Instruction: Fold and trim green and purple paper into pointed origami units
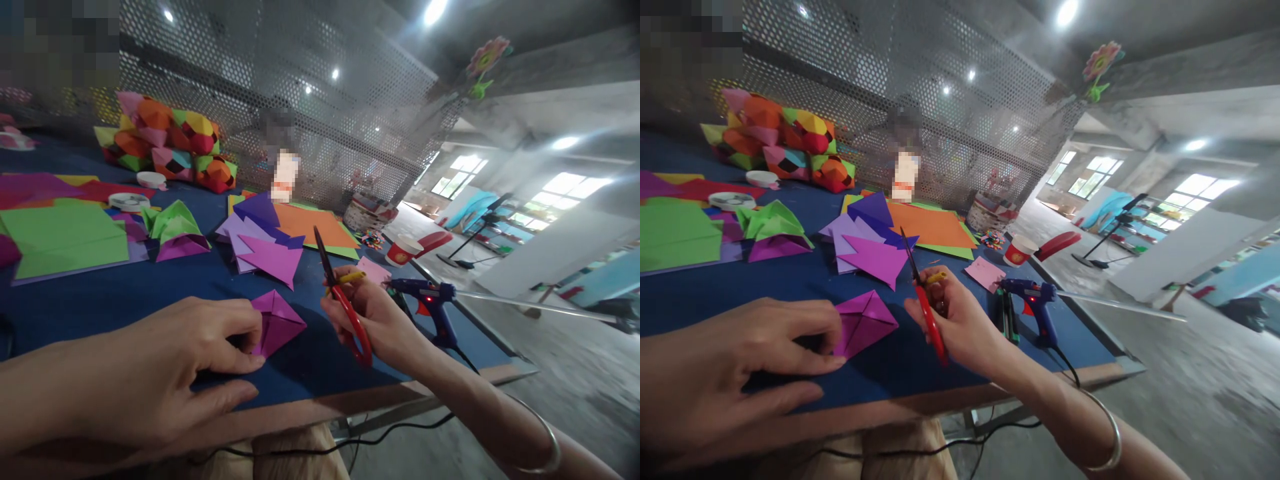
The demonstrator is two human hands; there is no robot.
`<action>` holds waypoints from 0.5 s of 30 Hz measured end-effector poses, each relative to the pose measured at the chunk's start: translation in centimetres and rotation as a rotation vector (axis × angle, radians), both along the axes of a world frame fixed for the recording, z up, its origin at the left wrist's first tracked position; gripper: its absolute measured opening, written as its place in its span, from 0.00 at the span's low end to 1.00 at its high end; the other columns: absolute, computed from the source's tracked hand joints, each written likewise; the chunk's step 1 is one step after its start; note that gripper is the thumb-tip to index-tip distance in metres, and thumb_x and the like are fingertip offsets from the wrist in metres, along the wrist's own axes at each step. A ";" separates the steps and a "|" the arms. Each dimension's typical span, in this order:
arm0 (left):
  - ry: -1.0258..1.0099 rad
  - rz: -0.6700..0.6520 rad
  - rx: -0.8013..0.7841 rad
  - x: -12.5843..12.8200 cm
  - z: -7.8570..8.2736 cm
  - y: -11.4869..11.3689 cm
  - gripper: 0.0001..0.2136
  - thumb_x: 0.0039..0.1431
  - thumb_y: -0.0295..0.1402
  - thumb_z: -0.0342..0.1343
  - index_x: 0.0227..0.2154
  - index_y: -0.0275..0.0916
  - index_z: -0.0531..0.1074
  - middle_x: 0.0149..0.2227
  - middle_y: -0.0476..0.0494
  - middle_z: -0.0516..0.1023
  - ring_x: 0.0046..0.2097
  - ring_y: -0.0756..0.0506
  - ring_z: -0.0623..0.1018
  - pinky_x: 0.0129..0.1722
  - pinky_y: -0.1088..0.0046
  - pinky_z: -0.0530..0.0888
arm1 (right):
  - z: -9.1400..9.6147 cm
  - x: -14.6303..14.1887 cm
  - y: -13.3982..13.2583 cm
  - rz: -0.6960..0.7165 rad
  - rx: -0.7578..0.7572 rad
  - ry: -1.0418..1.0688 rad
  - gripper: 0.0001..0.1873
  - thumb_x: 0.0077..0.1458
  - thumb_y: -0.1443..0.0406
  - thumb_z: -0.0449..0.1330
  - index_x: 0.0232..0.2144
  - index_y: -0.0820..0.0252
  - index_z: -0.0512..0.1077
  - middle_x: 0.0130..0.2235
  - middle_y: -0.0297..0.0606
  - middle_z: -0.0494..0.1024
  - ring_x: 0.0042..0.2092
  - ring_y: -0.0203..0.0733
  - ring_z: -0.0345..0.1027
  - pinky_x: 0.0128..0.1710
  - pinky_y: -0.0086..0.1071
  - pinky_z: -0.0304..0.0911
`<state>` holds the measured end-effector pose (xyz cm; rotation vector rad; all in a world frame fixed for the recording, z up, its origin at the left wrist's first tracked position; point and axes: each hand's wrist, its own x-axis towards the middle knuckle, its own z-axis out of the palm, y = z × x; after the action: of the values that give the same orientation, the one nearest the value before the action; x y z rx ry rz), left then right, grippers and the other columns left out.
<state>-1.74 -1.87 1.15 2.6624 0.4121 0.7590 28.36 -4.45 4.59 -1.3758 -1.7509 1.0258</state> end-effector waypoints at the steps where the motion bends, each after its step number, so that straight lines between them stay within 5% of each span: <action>1: 0.004 0.006 -0.002 0.0 0.0 0.0 0.06 0.72 0.32 0.66 0.42 0.50 0.87 0.43 0.44 0.87 0.38 0.43 0.84 0.36 0.67 0.79 | 0.0 -0.1 0.3 -0.012 0.041 -0.061 0.22 0.62 0.50 0.72 0.47 0.51 0.68 0.30 0.24 0.71 0.29 0.39 0.65 0.31 0.33 0.63; 5: 0.011 0.020 -0.003 0.0 0.0 0.0 0.06 0.73 0.32 0.65 0.39 0.50 0.86 0.41 0.45 0.86 0.37 0.44 0.83 0.36 0.68 0.78 | 0.6 0.3 1.8 -0.101 0.248 -0.541 0.14 0.65 0.64 0.68 0.53 0.56 0.77 0.33 0.32 0.80 0.36 0.44 0.76 0.39 0.35 0.66; 9: 0.046 0.008 -0.001 0.0 0.2 -0.1 0.09 0.77 0.33 0.62 0.39 0.47 0.85 0.42 0.46 0.86 0.39 0.45 0.84 0.37 0.69 0.77 | 1.6 1.1 2.1 -0.120 0.183 -0.935 0.16 0.70 0.70 0.64 0.58 0.62 0.83 0.43 0.46 0.88 0.47 0.55 0.84 0.49 0.42 0.73; 12: 0.077 0.010 0.003 0.1 0.2 -0.1 0.11 0.79 0.33 0.59 0.39 0.46 0.86 0.42 0.48 0.85 0.39 0.46 0.84 0.37 0.69 0.77 | 2.2 1.5 1.5 -0.005 0.165 -1.067 0.19 0.73 0.70 0.61 0.60 0.63 0.85 0.55 0.55 0.87 0.56 0.63 0.85 0.54 0.49 0.77; 15: 0.053 0.013 0.025 0.2 0.2 -0.1 0.12 0.78 0.33 0.60 0.37 0.46 0.86 0.40 0.47 0.85 0.37 0.46 0.84 0.35 0.69 0.76 | 2.5 1.1 1.2 0.171 0.332 -0.954 0.24 0.73 0.74 0.57 0.63 0.62 0.83 0.62 0.56 0.84 0.63 0.60 0.82 0.63 0.51 0.77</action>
<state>-1.51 -1.94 1.35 2.7102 0.4366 0.7035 29.48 -3.27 7.13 -1.6288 -2.5926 0.0704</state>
